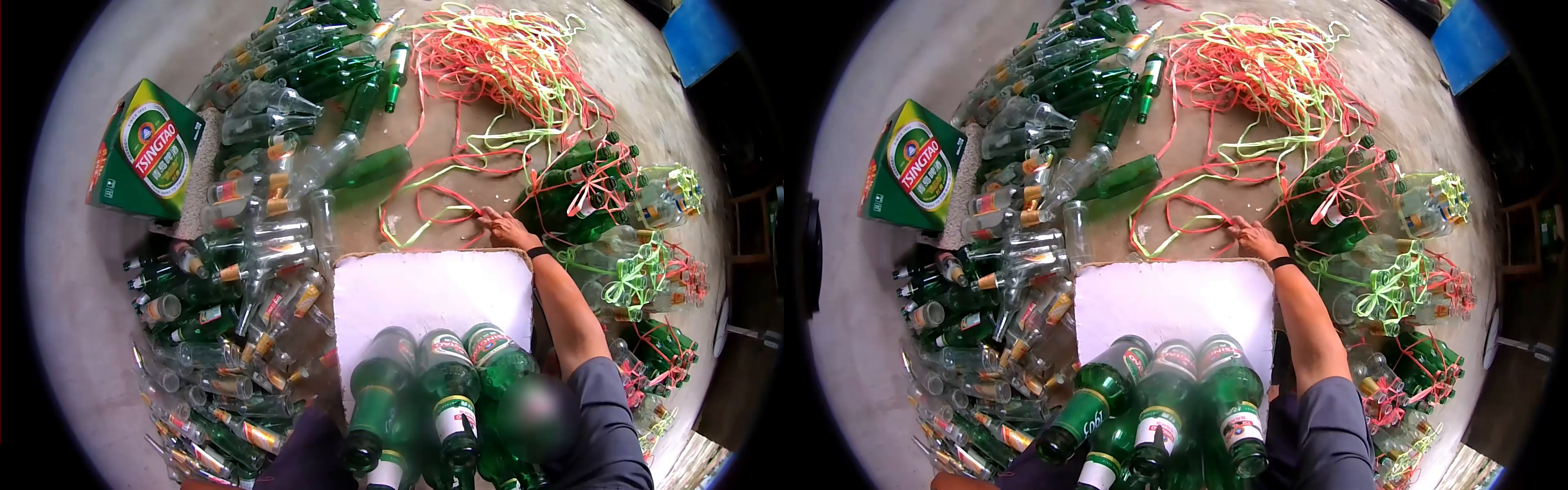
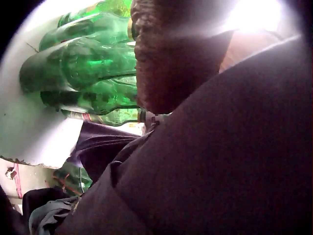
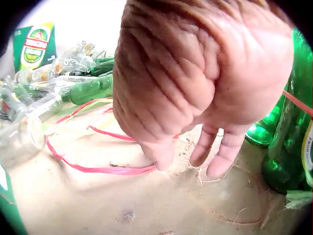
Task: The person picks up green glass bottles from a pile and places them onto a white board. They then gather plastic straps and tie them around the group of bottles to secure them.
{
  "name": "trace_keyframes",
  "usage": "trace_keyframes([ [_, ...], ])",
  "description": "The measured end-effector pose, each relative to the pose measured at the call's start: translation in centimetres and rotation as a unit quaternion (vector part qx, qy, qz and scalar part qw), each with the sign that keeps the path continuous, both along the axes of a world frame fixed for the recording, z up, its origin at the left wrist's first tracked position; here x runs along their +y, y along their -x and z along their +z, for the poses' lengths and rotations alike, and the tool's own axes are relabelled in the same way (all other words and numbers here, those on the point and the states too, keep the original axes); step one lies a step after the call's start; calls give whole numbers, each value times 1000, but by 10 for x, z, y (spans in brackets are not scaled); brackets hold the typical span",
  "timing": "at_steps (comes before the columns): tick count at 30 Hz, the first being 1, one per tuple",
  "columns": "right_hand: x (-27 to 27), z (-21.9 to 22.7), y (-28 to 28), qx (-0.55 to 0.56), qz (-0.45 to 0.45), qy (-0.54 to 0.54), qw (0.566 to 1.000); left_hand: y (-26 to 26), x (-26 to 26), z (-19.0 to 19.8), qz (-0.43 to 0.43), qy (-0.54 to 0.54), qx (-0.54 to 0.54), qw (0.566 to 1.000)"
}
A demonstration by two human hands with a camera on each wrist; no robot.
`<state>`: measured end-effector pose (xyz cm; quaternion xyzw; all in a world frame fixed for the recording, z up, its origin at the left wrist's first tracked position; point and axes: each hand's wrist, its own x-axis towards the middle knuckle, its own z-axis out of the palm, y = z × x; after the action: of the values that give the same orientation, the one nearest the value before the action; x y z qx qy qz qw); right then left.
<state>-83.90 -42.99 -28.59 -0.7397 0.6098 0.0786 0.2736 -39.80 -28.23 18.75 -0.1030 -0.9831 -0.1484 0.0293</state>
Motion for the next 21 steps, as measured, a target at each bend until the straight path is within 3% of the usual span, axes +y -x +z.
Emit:
trace_keyframes([
  [4, 17, 22, -2, 65, 66, 116, 989, 0, 3, 4, 26, -53, -17, 998],
  [6, 29, 13, 14, -23, 83, 221, 971, 1, 4, 7, 36, -75, -23, 996],
  [8, 47, 48, 19, -66, 123, 261, 955, 3, 6, 11, 46, -97, -29, 994],
  [9, 59, 77, 13, -198, -34, 197, 960, 4, 7, 13, 51, -106, -31, 993],
  [10, 66, 103, 8, -321, -189, 126, 919, 5, 8, 15, 56, -111, -32, 992],
  [11, 70, 118, 6, -239, -159, 183, 940, 7, 7, 17, 55, -109, -29, 992],
  [12, 76, 133, 4, -237, -158, 185, 941, 9, 4, 21, 63, -144, -24, 987],
  [14, 90, 163, -1, -184, -210, 241, 929, 9, 11, 21, 70, -175, -16, 982],
  [15, 98, 181, -5, -209, -289, 224, 907, 6, 21, 12, 96, -137, 25, 986],
  [16, 107, 201, -6, -208, -290, 228, 906, 5, 27, 5, 121, -98, 66, 986],
  [18, 126, 237, -8, -367, -457, 130, 800, 7, 33, 3, 143, -113, 83, 980],
  [21, 150, 277, 1, -447, -477, 204, 729, 10, 34, 10, 168, -100, 87, 977],
])
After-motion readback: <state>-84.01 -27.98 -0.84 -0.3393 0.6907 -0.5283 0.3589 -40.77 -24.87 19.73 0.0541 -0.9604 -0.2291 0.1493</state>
